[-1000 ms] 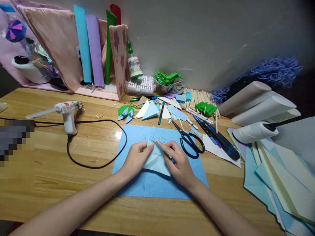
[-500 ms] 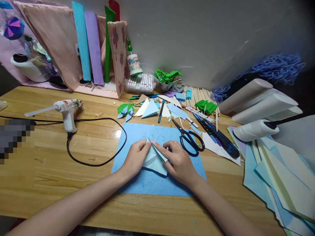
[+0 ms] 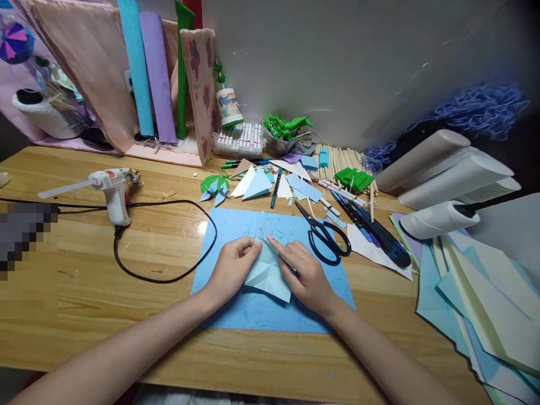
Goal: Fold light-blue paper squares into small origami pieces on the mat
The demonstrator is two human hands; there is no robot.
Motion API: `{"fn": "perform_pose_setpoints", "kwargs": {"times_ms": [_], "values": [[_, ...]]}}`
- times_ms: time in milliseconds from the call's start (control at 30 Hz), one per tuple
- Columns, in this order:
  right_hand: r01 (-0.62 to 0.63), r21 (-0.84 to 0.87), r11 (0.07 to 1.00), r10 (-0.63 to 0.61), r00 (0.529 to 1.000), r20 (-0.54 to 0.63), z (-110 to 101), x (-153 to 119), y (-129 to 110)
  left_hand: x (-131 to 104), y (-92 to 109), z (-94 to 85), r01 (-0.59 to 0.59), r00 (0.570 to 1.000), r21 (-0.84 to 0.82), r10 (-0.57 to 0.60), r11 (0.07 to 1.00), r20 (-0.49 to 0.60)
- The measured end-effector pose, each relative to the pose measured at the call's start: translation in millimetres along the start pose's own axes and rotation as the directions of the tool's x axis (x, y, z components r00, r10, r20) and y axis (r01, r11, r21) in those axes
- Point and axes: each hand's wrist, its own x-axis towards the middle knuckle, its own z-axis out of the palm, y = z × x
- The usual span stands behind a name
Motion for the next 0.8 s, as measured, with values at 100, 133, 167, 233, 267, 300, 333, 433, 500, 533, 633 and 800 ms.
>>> {"fn": "perform_pose_setpoints", "kwargs": {"times_ms": [100,133,167,233,267,300,333,433,500,533,633,800], "values": [[0.073,-0.096,0.993,-0.069,0.997,0.043,0.5,-0.2,1.2,0.3,-1.5,-0.4,-0.001,1.0,0.044,0.002,0.999,-0.024],[0.093,-0.12,0.988,-0.086,0.994,0.061,0.6,-0.1,1.2,0.5,-1.8,-0.4,-0.001,1.0,0.054,0.002,0.999,-0.03],[0.107,-0.139,0.985,-0.097,0.992,0.076,0.6,0.0,1.2,0.7,-2.0,-0.3,0.001,0.999,0.06,0.001,0.998,-0.035],[0.123,-0.165,0.979,-0.108,0.99,0.095,0.6,0.3,0.8,1.3,-2.3,0.0,0.004,0.999,0.066,-0.001,0.998,-0.045],[0.127,-0.177,0.976,-0.111,0.989,0.101,0.6,0.4,0.6,1.6,-2.4,0.2,0.005,0.999,0.069,-0.001,0.998,-0.049],[0.131,-0.188,0.973,-0.113,0.988,0.104,0.6,0.5,0.3,1.9,-2.6,0.3,0.004,0.999,0.073,0.0,0.997,-0.051],[0.133,-0.199,0.971,-0.113,0.988,0.106,0.6,0.5,0.2,2.1,-2.9,0.3,0.001,0.999,0.079,0.003,0.997,-0.049],[0.138,-0.227,0.964,-0.115,0.987,0.115,0.8,0.7,0.0,2.1,-3.6,0.0,-0.022,0.999,0.095,0.026,0.995,-0.04],[0.142,-0.24,0.96,-0.117,0.986,0.117,0.9,0.7,0.1,2.0,-3.7,-0.2,-0.034,0.999,0.097,0.037,0.995,-0.035],[0.144,-0.244,0.959,-0.118,0.986,0.117,1.0,0.7,0.2,1.9,-3.6,-0.3,-0.038,0.999,0.096,0.041,0.995,-0.034],[0.15,-0.254,0.955,-0.122,0.985,0.123,1.5,0.9,0.6,2.0,-2.8,-0.4,-0.041,0.999,0.092,0.043,0.995,-0.029],[0.163,-0.291,0.943,-0.133,0.984,0.12,1.5,1.1,0.1,1.9,-0.3,-0.3,-0.033,0.999,0.087,0.034,0.996,-0.015]]}}
